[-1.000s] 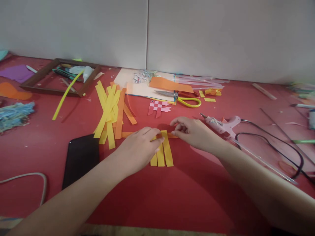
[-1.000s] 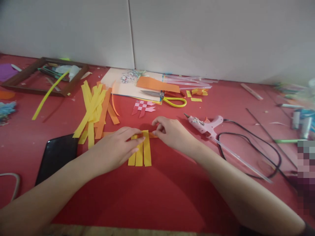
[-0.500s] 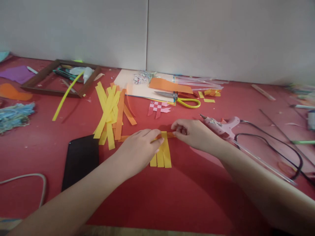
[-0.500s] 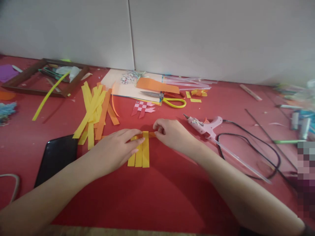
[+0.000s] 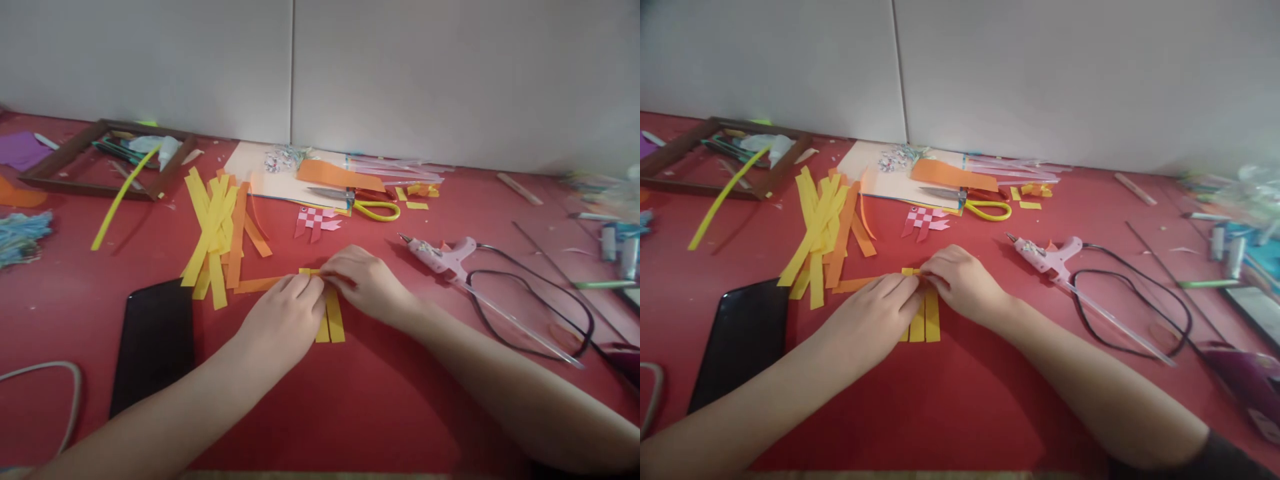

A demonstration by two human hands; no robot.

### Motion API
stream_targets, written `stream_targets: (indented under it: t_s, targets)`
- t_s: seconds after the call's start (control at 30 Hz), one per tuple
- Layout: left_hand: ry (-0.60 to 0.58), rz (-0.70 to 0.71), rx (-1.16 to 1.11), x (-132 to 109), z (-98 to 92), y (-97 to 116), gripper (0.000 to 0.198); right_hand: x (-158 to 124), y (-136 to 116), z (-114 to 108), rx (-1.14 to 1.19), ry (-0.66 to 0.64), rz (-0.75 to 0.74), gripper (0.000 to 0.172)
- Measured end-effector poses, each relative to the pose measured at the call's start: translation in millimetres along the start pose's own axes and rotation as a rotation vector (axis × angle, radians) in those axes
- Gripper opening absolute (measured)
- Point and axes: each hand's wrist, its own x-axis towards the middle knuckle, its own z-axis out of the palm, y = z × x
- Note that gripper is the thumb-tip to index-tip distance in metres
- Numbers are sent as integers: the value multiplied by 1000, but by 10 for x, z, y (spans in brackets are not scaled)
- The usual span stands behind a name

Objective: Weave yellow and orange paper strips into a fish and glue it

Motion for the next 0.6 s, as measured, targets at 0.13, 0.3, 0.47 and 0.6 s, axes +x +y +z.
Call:
stream_targets:
  t_s: [0.13, 0.3, 0.47, 0.6]
  targets:
    - [14, -32, -16, -1, 5, 54, 32, 3, 5, -13, -47, -81, -32, 25]
    - [-84, -14, 37, 38, -69, 150, 41, 1, -21, -57, -43, -98, -18, 23]
    - [37, -16, 148, 55, -26, 289, 39, 0, -24, -64, -18, -76, -39, 19]
    - [182, -30, 249, 57, 58, 362, 35, 35, -15, -52, 69, -48, -13, 12]
